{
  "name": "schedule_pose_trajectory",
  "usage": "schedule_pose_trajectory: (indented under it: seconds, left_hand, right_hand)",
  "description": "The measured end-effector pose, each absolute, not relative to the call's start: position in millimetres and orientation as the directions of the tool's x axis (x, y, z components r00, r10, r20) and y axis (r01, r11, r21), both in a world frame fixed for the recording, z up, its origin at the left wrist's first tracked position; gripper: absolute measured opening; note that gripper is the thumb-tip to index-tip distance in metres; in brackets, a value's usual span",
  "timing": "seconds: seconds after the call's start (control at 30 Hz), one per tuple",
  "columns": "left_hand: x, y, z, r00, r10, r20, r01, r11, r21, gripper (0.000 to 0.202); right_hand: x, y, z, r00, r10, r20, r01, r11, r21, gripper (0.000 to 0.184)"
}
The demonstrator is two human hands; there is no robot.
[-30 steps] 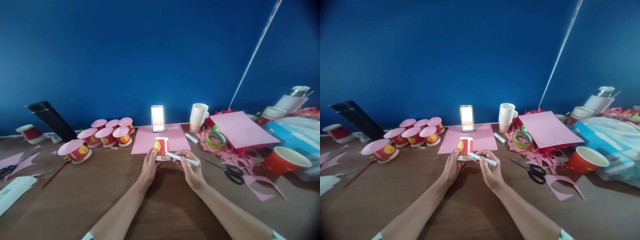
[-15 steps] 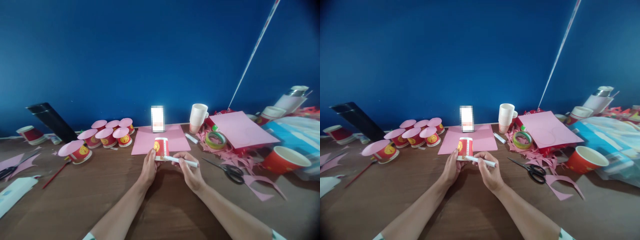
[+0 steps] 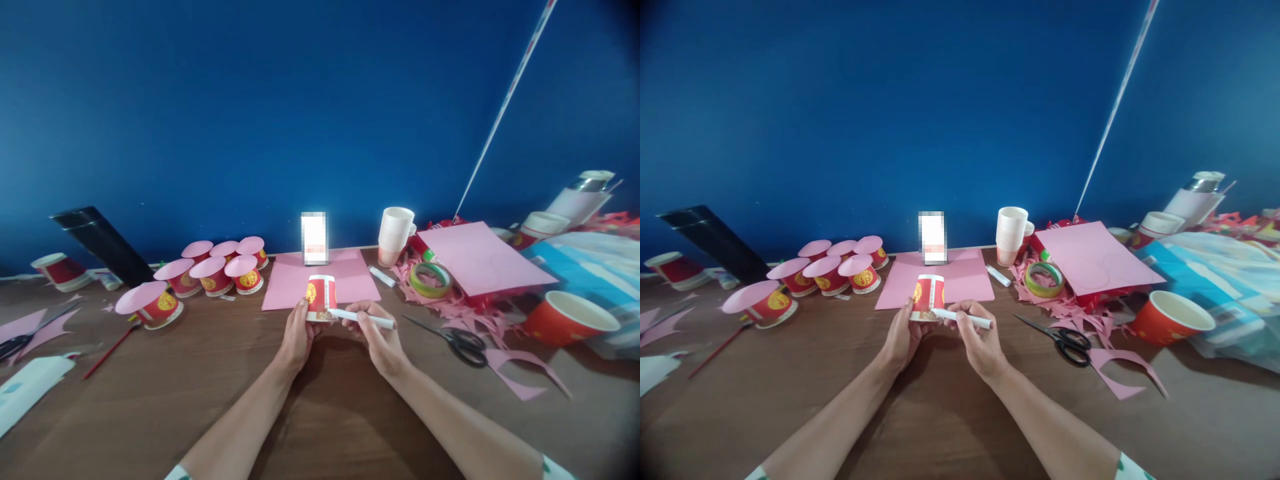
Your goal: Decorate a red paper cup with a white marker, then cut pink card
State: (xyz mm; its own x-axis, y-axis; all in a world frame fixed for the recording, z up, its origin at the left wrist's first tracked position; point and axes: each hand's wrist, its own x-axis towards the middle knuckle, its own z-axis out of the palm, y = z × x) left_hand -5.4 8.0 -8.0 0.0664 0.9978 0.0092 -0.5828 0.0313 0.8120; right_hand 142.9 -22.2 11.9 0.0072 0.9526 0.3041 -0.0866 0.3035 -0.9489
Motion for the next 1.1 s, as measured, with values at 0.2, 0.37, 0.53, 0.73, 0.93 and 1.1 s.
schedule_pose_trajectory:
  seconds: [0.2, 0.37, 0.53, 0.73, 0.93, 1.1]
  left_hand:
    - [-5.0, 8.1, -5.7, 0.044, 0.999, -0.017, -0.599, 0.040, 0.800, 0.031]
    - [-4.5, 7.2, -4.5, 0.080, 0.997, -0.017, -0.602, 0.062, 0.796, 0.039]
    - [-4.9, 6.3, -4.3, 0.065, 0.998, 0.010, -0.599, 0.031, 0.800, 0.034]
    - [-4.9, 6.2, -3.5, 0.075, 0.997, -0.012, -0.605, 0.055, 0.795, 0.036]
    - [-5.5, 5.7, -0.3, 0.066, 0.997, -0.051, -0.603, 0.080, 0.794, 0.034]
    - [-6.2, 7.2, -0.9, 0.092, 0.994, -0.061, -0.607, 0.104, 0.788, 0.040]
  right_hand:
    - [142.9, -21.7, 12.0, 0.001, 0.957, 0.291, -0.102, 0.290, -0.952, 0.018]
    - [142.0, -18.9, 9.6, 0.026, 0.966, 0.256, -0.165, 0.256, -0.952, 0.018]
    - [142.1, -20.3, 9.7, -0.029, 0.965, 0.261, -0.163, 0.253, -0.954, 0.017]
    - [142.6, -16.8, 5.7, 0.015, 0.977, 0.214, -0.238, 0.212, -0.948, 0.017]
    - [143.1, -17.6, 6.8, -0.042, 0.971, 0.236, -0.178, 0.225, -0.958, 0.018]
    - [142.2, -16.0, 5.7, 0.001, 0.982, 0.189, -0.268, 0.182, -0.946, 0.018]
